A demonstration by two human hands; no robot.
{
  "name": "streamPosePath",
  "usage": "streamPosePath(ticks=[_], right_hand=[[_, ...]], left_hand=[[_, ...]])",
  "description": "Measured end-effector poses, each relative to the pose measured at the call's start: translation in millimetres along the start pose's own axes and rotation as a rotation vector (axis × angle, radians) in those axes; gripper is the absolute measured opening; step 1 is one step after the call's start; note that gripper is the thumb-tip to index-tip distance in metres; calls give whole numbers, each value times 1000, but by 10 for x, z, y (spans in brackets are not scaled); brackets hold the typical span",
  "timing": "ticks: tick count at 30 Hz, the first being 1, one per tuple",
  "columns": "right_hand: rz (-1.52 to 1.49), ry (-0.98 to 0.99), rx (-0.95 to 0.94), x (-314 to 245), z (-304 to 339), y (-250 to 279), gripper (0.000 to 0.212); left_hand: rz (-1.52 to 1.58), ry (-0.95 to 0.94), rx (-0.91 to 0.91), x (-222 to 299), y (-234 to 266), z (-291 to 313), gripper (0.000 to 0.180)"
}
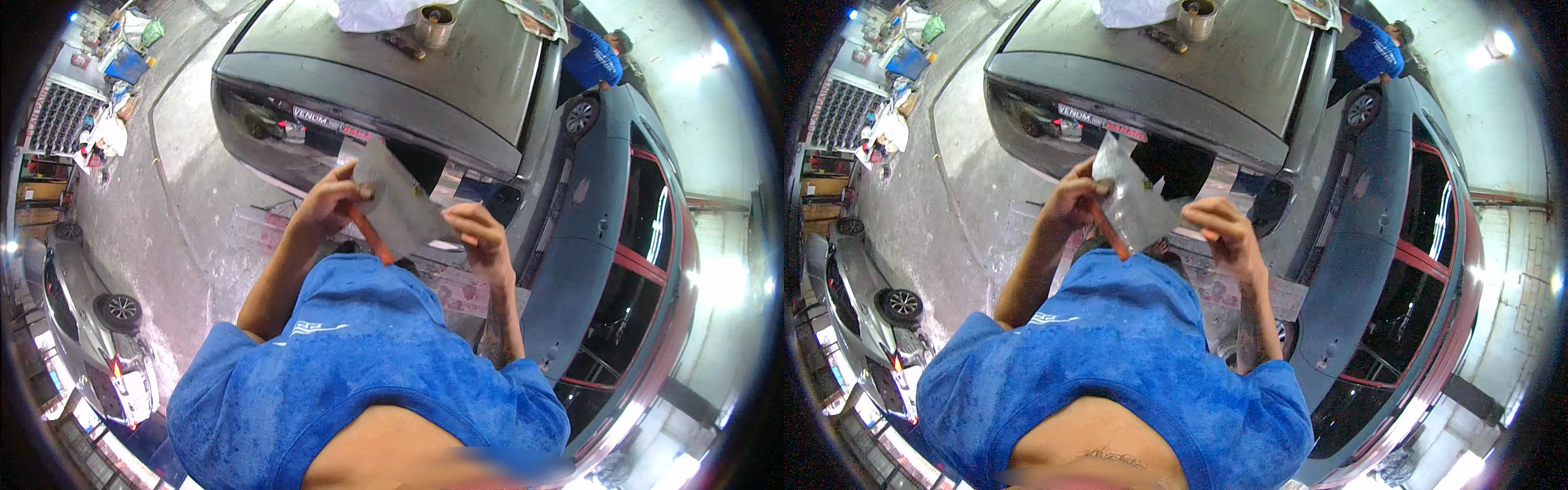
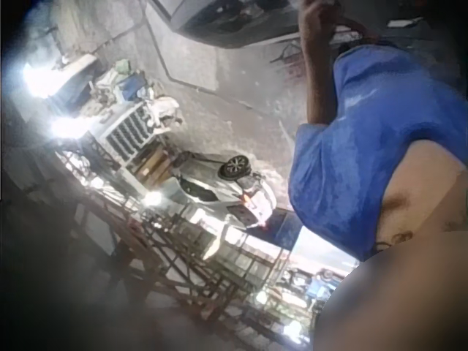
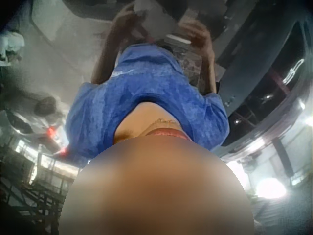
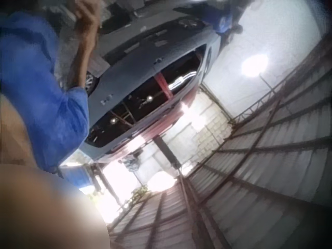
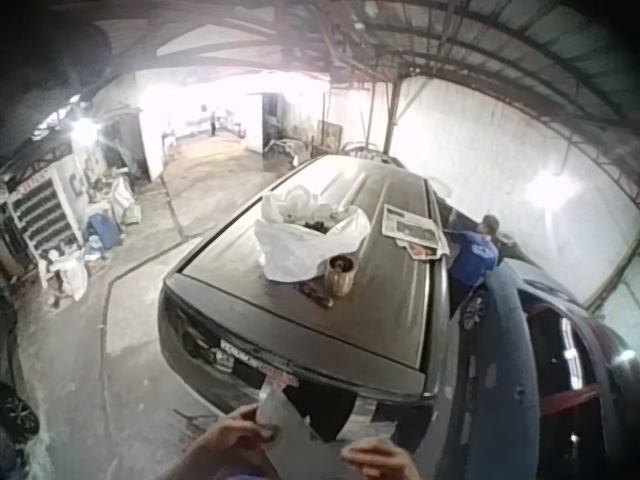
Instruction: The person uses two scrapers to remove paint from the rear trunk lid of a car. They repeatedly scrape the surface, wipe away debris with a cloth, and occasionally adjust their position to reach different areas of the trunk.
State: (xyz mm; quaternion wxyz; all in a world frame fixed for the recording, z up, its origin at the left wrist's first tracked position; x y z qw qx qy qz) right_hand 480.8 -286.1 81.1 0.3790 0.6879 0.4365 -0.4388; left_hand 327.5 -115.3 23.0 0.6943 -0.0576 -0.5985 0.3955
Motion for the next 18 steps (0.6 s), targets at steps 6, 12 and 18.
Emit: streamPosePath(ticks=[6,12,18], right_hand=[[-127,-407,810,399,335,621,15],[-874,-91,958,220,147,504,24],[-652,-254,813,322,-127,-16,26]], left_hand=[[120,-150,24,183,16,5,48],[168,-256,122,81,-111,45,35],[28,-362,306,-136,-126,27,34]])
Point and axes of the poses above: each hand's wrist, its own z-axis away from the middle knuckle, its own y-axis out of the back of the hand, x = y × z, the point moved 7 cm from there along -z, towards the middle knuckle, and after that the axes turned 9 degrees about -z, right-handed, at the moved point
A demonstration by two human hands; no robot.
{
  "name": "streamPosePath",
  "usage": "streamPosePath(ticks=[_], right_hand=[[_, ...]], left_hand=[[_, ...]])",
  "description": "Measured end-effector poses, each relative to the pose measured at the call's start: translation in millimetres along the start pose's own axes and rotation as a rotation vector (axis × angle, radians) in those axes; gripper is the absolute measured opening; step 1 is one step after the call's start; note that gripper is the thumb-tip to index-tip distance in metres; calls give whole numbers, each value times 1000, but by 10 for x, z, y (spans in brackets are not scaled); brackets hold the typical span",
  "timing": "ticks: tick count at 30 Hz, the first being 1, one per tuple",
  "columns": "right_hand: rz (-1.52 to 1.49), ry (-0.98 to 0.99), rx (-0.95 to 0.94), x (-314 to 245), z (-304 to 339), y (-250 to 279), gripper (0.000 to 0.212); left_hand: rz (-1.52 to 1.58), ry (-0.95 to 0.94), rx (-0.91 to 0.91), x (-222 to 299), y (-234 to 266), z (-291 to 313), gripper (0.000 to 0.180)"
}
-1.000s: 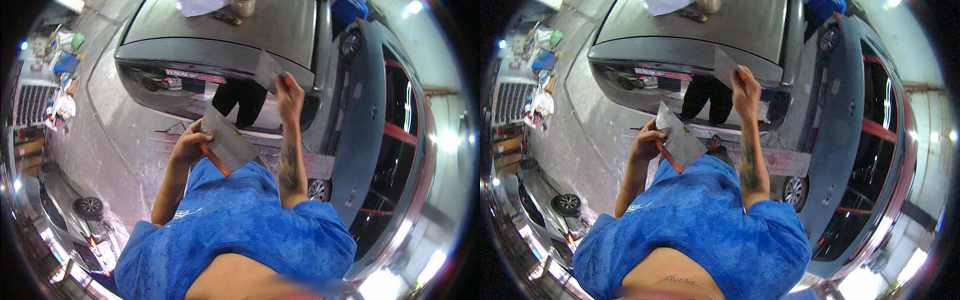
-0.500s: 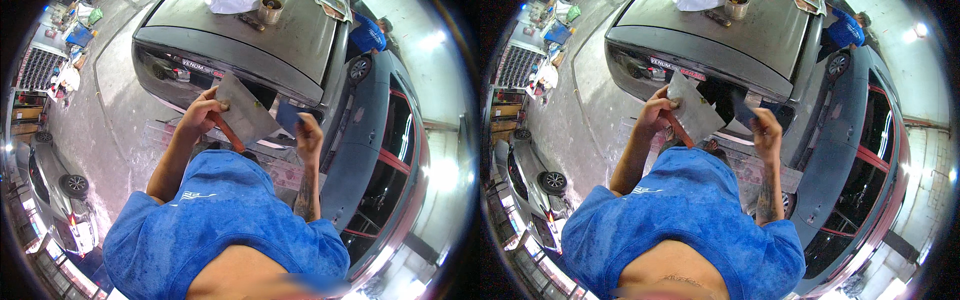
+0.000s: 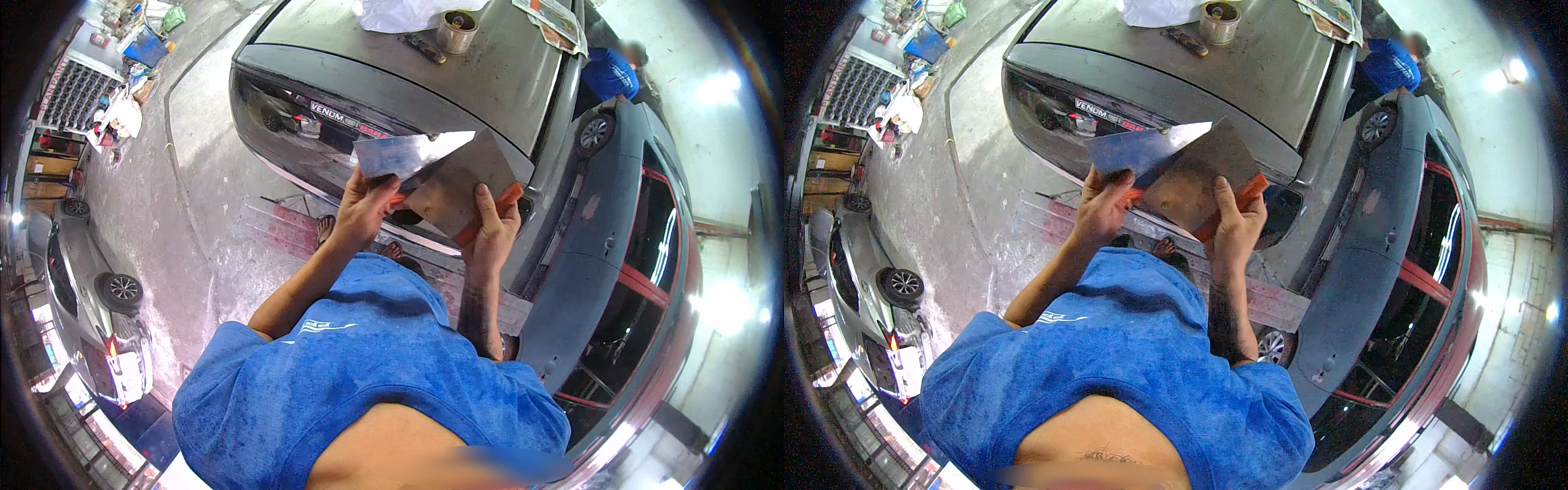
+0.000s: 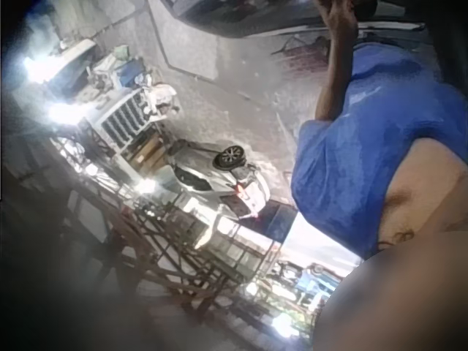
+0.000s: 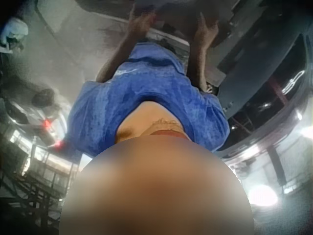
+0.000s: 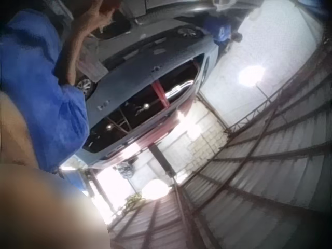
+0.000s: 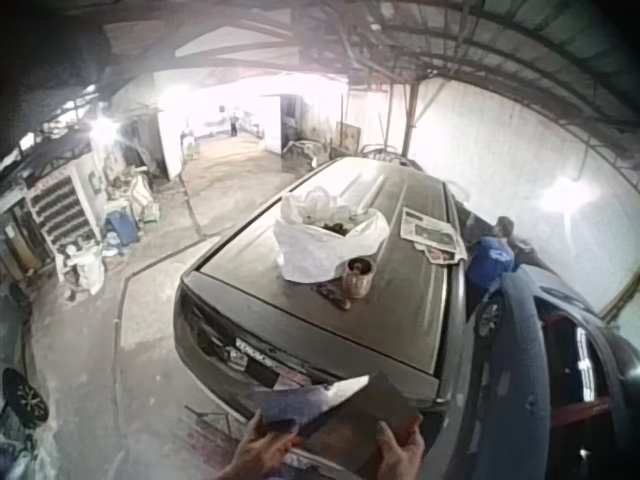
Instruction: The person uses two scrapers to remove paint from the rear trunk lid of a car. They repeatedly scrape the surface, wipe away debris with a cloth, and occasionally adjust their position to reach different areas of the trunk.
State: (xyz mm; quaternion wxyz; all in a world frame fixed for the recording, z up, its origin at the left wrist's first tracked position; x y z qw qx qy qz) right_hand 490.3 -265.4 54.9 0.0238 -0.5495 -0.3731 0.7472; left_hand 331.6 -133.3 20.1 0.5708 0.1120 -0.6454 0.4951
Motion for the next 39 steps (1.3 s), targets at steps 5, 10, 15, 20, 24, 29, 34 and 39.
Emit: streamPosePath(ticks=[5,10,15,20,24,29,34,39], right_hand=[[-38,-75,-51,299,-70,-165,27],[-61,-122,-27,485,-87,-180,27],[86,-208,-13,731,-194,-91,27],[-104,-316,-3,1046,-426,-56,30],[-287,-328,60,1242,-629,19,31],[-346,-374,223,1412,-801,264,21],[-382,-240,289,1432,-671,436,28],[-331,-246,428,1659,-196,654,32]], left_hand=[[-207,-169,-41,53,-114,56,38],[-307,-156,-26,39,-52,19,38],[32,-148,28,-56,42,-99,40],[102,90,89,-148,155,-446,39],[183,197,-123,-179,124,-833,48],[-247,178,-198,75,425,-1906,57],[-430,133,119,905,625,-3946,122],[-809,35,350,1129,532,-4851,109]])
Point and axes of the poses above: each hand's wrist, its own z-axis away from the middle knuckle, its own y-axis out of the back of the hand, x = y × z, the point moved 7 cm from there along -z, towards the middle knuckle, and after that the axes turned 9 degrees about -z, right-handed, at the moved point
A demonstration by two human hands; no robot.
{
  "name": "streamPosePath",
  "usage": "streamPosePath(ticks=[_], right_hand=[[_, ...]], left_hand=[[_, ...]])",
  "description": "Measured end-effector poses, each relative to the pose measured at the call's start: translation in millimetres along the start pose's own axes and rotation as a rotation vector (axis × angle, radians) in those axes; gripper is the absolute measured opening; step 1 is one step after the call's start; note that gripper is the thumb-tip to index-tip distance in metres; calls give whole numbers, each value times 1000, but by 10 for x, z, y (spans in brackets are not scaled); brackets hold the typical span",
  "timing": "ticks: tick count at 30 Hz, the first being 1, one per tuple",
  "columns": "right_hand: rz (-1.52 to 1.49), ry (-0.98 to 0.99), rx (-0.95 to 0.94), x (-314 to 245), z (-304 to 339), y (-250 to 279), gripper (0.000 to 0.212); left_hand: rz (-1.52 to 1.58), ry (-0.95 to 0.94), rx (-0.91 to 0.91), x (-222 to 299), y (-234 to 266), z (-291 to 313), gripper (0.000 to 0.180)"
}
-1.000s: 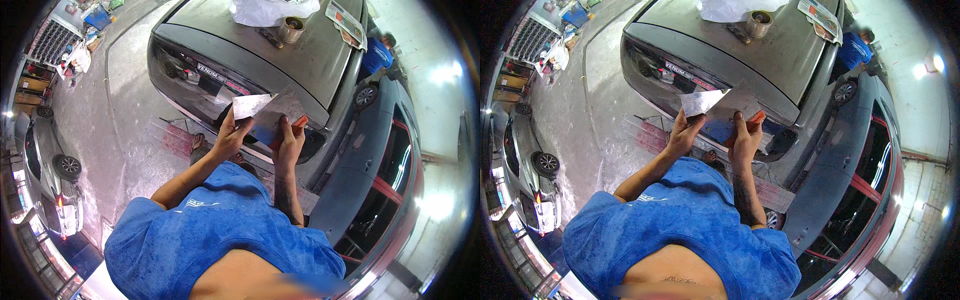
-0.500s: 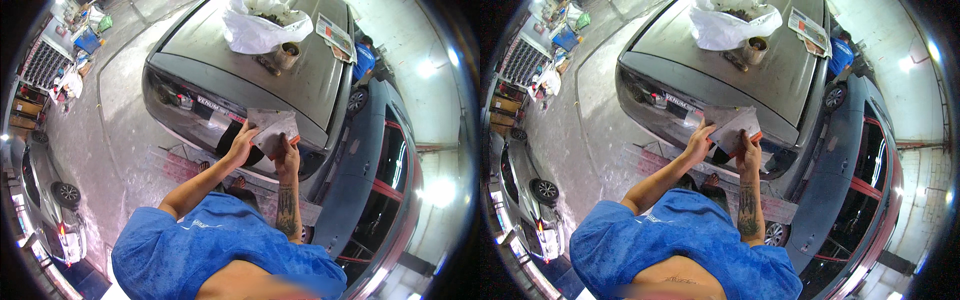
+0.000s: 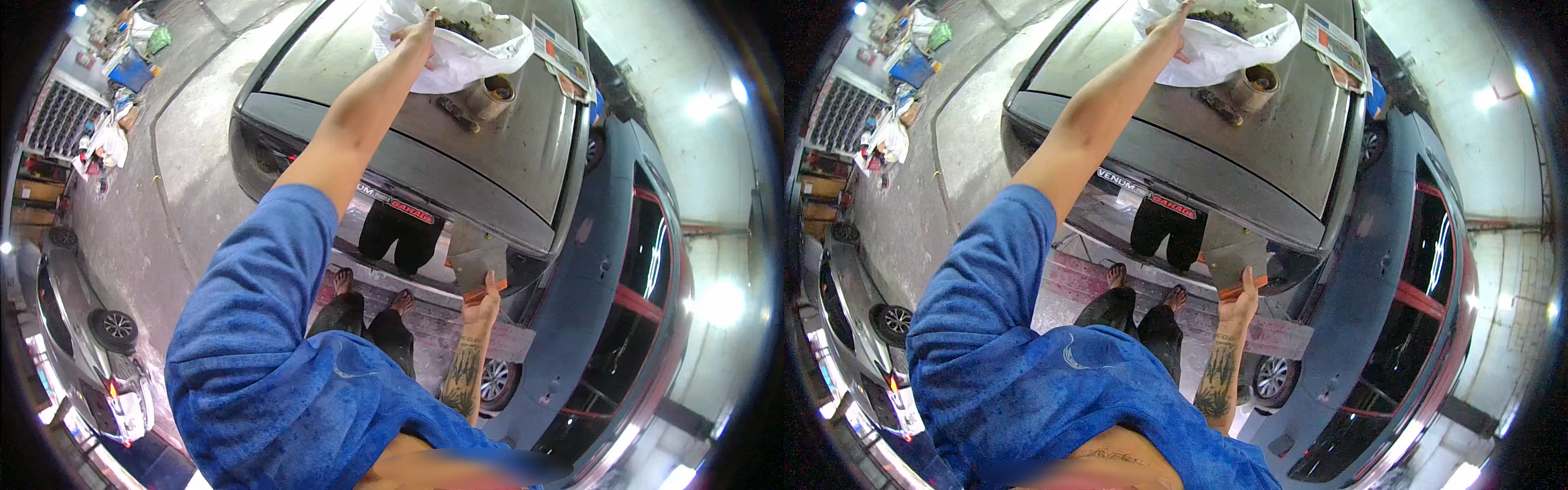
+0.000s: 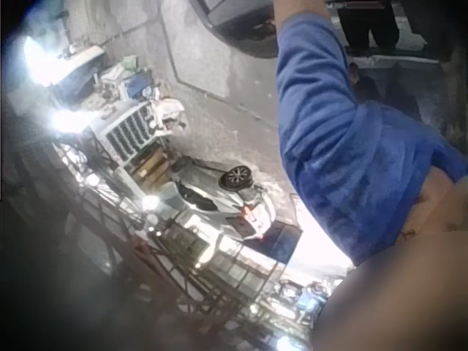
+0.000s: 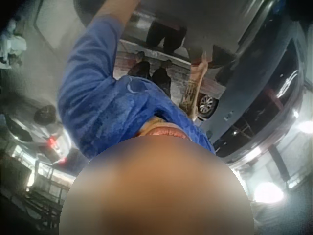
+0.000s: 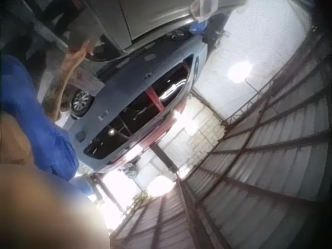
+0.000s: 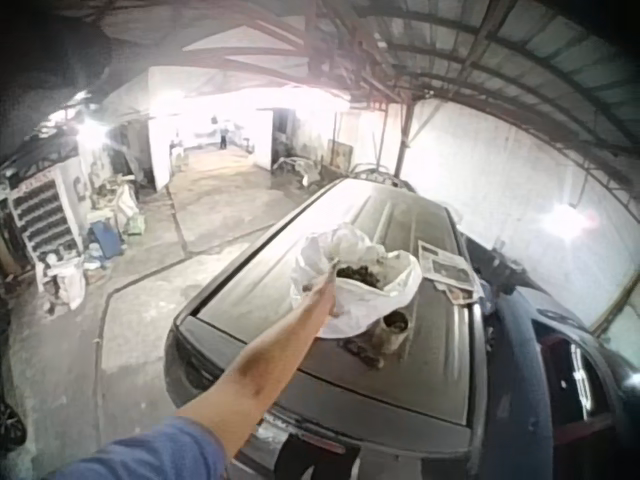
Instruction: The person uses two scrapers to remove paint from the rear trunk lid of a car. They repeatedly scrape the surface, wipe away debris with a cloth, and occasionally adjust their position to reach different areas of the trunk.
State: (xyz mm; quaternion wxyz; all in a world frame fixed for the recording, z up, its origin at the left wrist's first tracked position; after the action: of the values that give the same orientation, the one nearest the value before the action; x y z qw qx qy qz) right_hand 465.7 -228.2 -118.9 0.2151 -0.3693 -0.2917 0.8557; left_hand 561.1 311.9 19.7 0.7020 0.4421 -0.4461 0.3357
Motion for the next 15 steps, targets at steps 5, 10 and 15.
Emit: streamPosePath(ticks=[5,10,15], right_hand=[[-72,15,103,169,69,423,34],[-80,41,174,139,76,520,35],[-53,125,-11,45,27,241,35]], left_hand=[[-187,-40,113,97,-175,-207,97],[-125,-175,105,232,44,-310,85],[123,-297,36,601,469,-229,74]])
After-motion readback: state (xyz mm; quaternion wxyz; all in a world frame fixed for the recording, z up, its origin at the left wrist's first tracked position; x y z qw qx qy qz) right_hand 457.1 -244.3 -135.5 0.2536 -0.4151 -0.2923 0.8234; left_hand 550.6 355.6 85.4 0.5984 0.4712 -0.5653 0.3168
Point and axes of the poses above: each hand's wrist, its own z-axis away from the middle knuckle, its own y-axis out of the back of the hand, x = y × z, the point moved 7 cm from there along -z, towards the middle knuckle, and after that the axes turned 9 degrees about -z, right-handed, at the moved point
